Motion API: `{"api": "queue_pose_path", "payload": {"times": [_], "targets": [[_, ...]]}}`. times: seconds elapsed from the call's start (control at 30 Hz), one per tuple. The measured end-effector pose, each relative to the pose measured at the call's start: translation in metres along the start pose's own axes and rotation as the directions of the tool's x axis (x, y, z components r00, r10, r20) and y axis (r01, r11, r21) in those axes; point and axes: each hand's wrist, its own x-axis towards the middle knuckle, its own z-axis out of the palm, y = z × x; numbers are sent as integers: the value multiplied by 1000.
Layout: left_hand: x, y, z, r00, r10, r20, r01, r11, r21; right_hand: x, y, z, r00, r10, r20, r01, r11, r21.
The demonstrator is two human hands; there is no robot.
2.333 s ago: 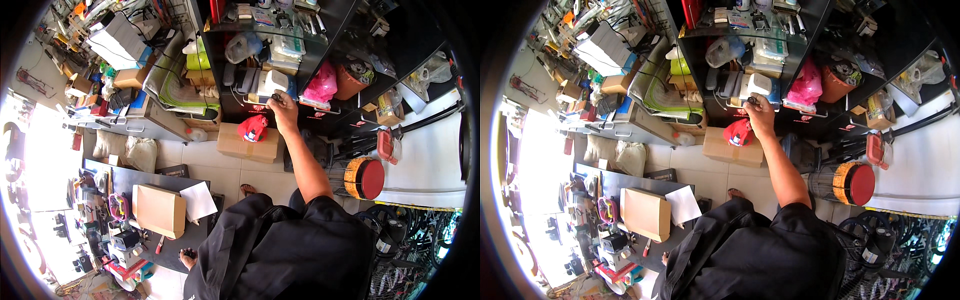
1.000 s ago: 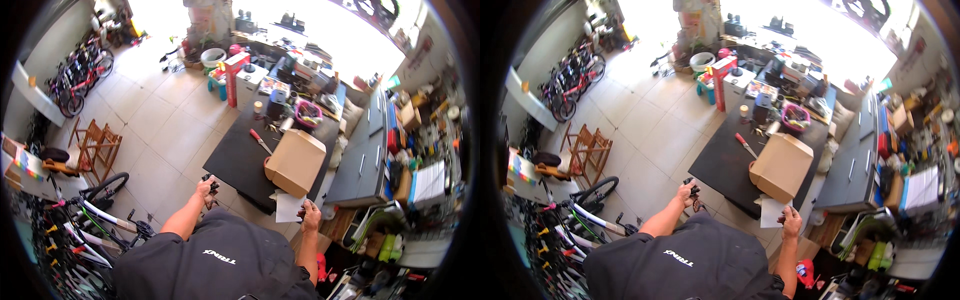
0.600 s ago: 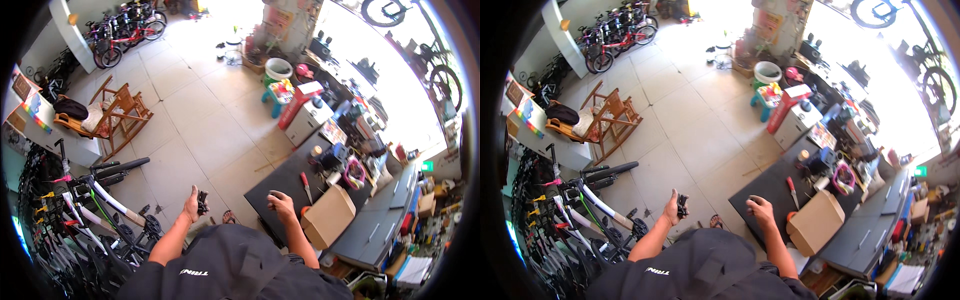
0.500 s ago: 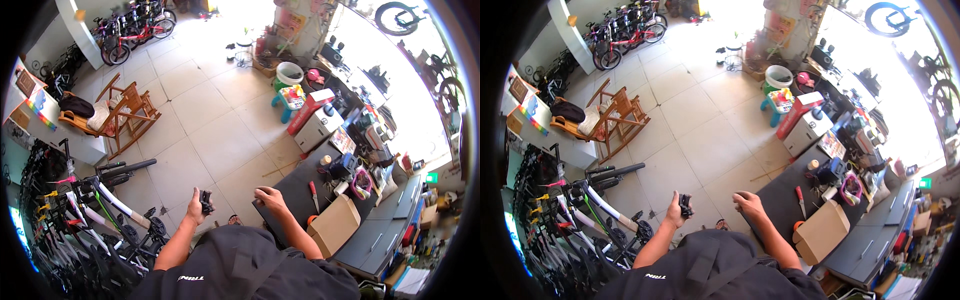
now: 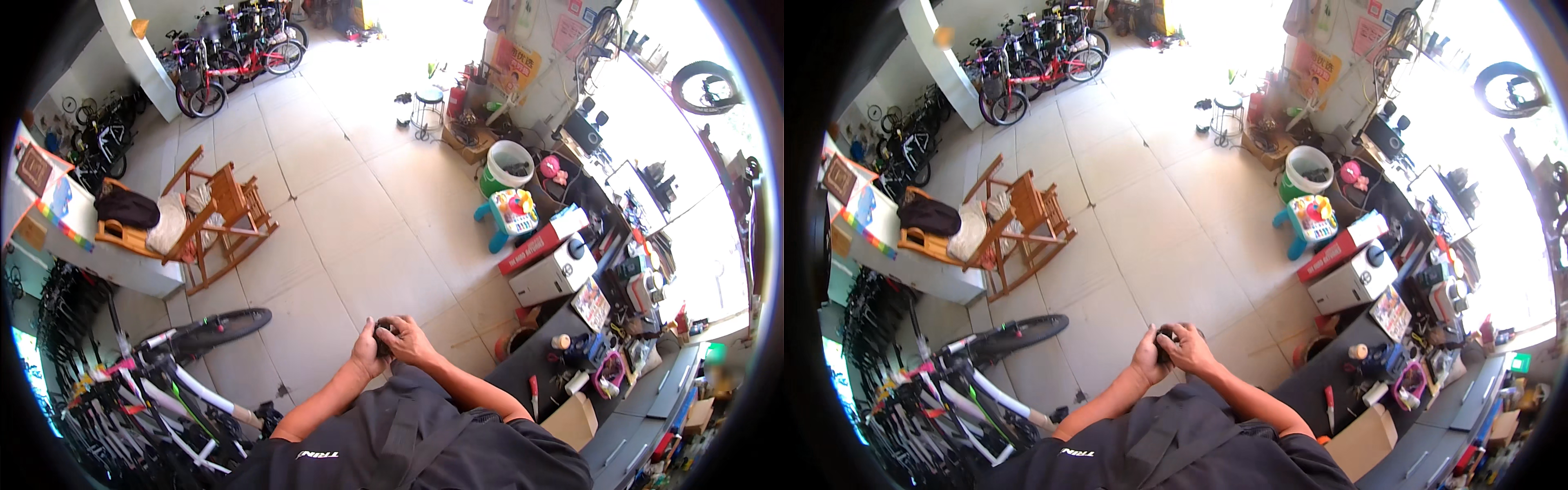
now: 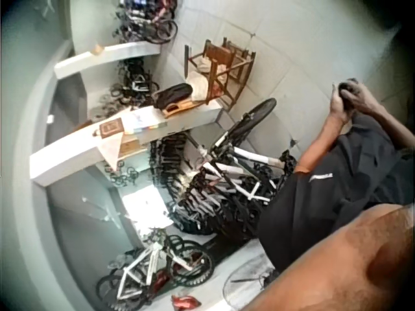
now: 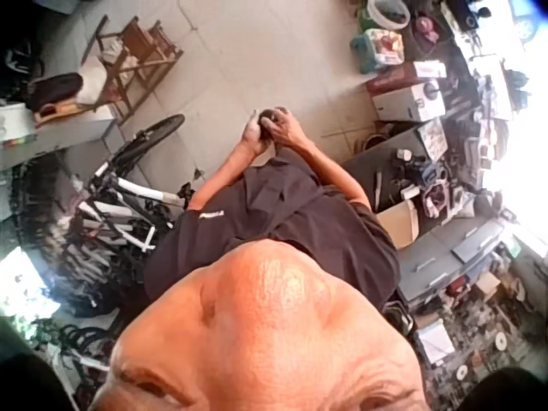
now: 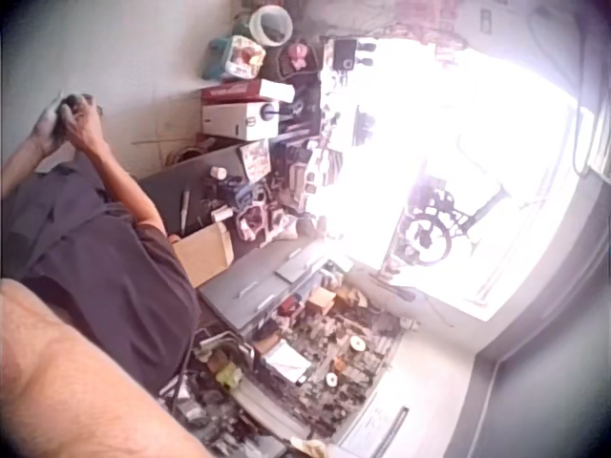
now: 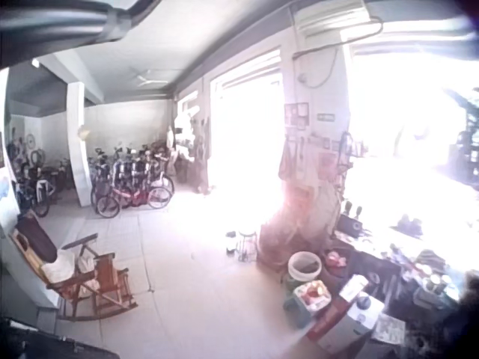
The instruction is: The person assembles a bicycle handlebar stem and grip, using a screwdriver to tighten components. They then move outside to pick up a screwdriver and a small bag of parts from the ground near a bicycle, returning them to the shop.
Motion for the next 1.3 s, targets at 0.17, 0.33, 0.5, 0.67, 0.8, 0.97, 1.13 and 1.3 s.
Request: {"api": "queue_pose_path", "payload": {"times": [0.17, 0.33, 0.5, 0.67, 0.8, 0.97, 1.13, 1.3], "targets": [[67, 115, 41, 960, 137, -246, -70, 963, 260, 131, -50, -11, 983, 100, 153, -146, 934, 327], [126, 222, 45, 943, 225, -245, -200, 972, 123, 274, -98, -13, 946, -115, 302, 102, 993, 57], [217, 348, 72, 951, 260, -168, -222, 951, 217, 436, -128, -15, 937, 71, 341, -161, 956, 244], [309, 493, 169, 854, 521, -5, -338, 561, 756, 595, -197, -69, 944, 226, 240, -328, 713, 619], [396, 592, 244, 736, 481, 477, -478, -131, 869, 687, -254, -139, 975, 222, -9, -128, 595, 793], [495, 724, 332, 861, 224, 457, -419, -198, 886, 864, -223, -184, 995, 97, -37, 3, 330, 944], [592, 869, 381, 854, 280, 439, -465, 30, 885, 1036, -306, -231, 984, 175, 35, -117, 481, 869], [624, 1006, 399, 871, 463, 166, -419, 519, 745, 1206, -428, -264, 950, 102, 294, -291, 625, 725]]}}
